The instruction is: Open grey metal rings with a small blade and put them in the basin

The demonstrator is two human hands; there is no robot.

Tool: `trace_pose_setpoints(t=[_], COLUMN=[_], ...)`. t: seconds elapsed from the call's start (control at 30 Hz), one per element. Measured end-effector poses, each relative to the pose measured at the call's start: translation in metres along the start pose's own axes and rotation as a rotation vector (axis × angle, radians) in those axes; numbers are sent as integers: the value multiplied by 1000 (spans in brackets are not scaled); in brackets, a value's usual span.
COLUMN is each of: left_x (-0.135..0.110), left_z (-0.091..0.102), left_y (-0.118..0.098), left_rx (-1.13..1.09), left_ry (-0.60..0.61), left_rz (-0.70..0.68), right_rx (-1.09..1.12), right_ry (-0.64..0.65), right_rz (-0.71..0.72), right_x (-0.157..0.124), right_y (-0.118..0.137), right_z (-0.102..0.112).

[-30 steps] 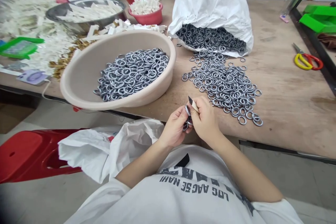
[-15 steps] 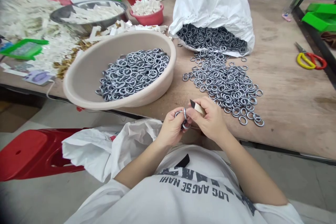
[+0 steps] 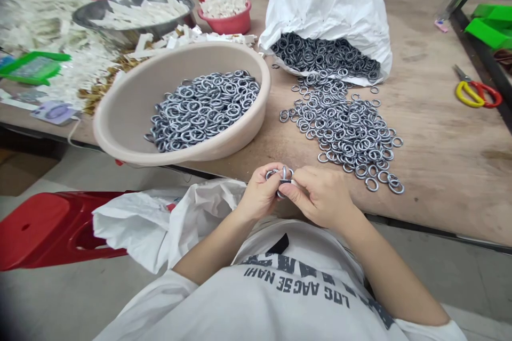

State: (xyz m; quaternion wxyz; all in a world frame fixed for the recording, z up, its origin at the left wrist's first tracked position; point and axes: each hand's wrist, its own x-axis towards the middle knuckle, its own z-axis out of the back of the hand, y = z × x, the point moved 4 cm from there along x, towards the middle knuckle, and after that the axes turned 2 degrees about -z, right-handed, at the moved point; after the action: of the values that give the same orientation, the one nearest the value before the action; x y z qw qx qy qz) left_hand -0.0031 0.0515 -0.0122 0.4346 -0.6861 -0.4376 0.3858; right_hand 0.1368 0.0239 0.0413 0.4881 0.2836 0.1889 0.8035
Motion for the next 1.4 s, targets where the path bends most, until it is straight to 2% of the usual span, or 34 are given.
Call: trace_pose_setpoints(t=[0.07, 0.13, 0.2, 0.27, 0.37, 0.43, 0.57, 0.63, 0.67, 0.8, 0.83, 0.9, 0.97, 1.03, 1.13, 1.2, 1.4], left_x=[-4, -10, -13, -9, -1, 3, 5, 6, 7, 13, 14, 16, 16, 15, 13, 12, 10], left_z=[-3, -8, -9, -5, 4, 7, 14, 18, 19, 17, 15, 7, -1, -7, -10, -9, -3], left_y=[-6, -10, -11, -10, -7, -7, -8, -7, -7, -5, -5, -2, 2, 5, 7, 5, -1], left_rx=[82, 162, 165, 68, -75, -110, -153, -178, -186, -164, -154, -138, -121, -99, -77, -57, 88], left_ry=[129, 297, 359, 256, 81, 26, -39, -69, -86, -125, -112, -51, 29, 95, 119, 114, 147], left_rz=[-37, -72, -70, -29, 29, 51, 99, 106, 103, 68, 59, 50, 53, 59, 41, 19, -58], right_rx=[38, 1, -74, -182, -414, -513, -526, -468, -361, 480, 623, 755, 715, 567, 361, 343, 374], right_ry=[-11, -66, -90, -67, -34, 14, 47, 21, 8, 5, 4, -22, -71, -139, -243, -279, -200], right_rz=[-69, -211, -342, -380, -360, -356, -326, -316, -312, -341, -352, -354, -337, -302, -222, -176, -71], right_x=[2, 6, 16, 32, 62, 79, 96, 92, 86, 53, 45, 32, 26, 24, 23, 21, 18], right_y=[-12, -32, -52, -63, -68, -70, -76, -74, -71, -50, -44, -35, -30, -27, -25, -24, -18], right_z=[1, 4, 8, 9, 7, 1, -4, 0, 2, 1, -2, -10, -17, -20, -17, -12, -3])
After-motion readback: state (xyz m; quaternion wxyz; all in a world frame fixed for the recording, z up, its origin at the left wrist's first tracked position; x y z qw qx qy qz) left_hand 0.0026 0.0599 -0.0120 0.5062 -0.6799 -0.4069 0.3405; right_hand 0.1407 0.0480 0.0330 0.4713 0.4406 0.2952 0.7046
